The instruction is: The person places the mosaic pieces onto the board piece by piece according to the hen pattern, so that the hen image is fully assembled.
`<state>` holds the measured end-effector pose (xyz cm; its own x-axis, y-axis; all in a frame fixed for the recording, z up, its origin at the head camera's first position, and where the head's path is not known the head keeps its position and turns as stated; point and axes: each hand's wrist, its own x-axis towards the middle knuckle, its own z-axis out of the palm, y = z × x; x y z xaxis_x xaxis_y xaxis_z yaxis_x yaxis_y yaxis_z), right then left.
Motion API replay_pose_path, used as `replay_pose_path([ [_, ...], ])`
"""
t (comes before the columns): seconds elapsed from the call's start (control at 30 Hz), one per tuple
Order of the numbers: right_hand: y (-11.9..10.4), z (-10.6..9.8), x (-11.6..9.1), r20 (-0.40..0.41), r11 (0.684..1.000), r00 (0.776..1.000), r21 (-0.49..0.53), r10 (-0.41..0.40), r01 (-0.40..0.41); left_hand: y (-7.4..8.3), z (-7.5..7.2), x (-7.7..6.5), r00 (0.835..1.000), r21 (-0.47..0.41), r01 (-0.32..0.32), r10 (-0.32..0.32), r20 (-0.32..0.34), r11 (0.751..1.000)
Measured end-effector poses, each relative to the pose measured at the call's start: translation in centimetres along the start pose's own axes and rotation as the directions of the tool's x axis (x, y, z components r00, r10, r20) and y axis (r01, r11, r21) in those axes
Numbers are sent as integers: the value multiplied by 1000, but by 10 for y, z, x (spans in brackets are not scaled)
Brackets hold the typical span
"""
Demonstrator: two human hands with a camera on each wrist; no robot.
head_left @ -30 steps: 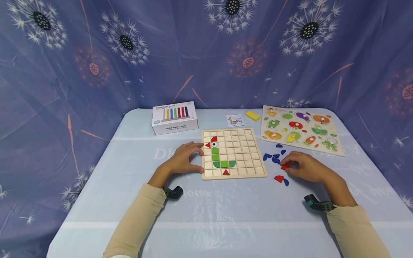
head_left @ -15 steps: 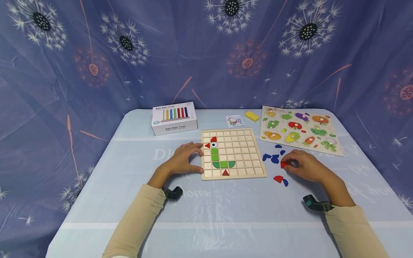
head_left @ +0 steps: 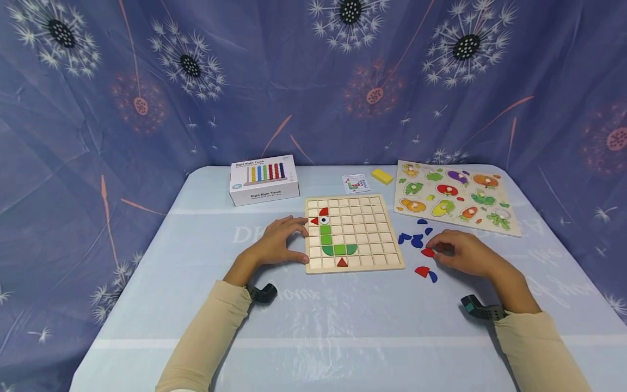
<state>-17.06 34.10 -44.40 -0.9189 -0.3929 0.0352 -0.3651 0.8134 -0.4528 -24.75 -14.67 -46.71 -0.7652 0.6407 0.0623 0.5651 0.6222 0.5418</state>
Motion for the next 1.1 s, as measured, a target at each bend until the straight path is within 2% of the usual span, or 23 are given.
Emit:
replay_pose_path([
  [0.23,1,3,1,-1,999,1000,-24,27,-27,0,0,-1,1000,-8,-8,8,-6,1000],
  [0.8,-2,2,3,-22,999,999,-45,23,-24,0,-1,-1,1000,-16,24,-24,9,1000],
  [1.1,-7,11,11,-114,998,992,-12,-60,59,1,-2,-1,999,-17,31,-31,16,999],
])
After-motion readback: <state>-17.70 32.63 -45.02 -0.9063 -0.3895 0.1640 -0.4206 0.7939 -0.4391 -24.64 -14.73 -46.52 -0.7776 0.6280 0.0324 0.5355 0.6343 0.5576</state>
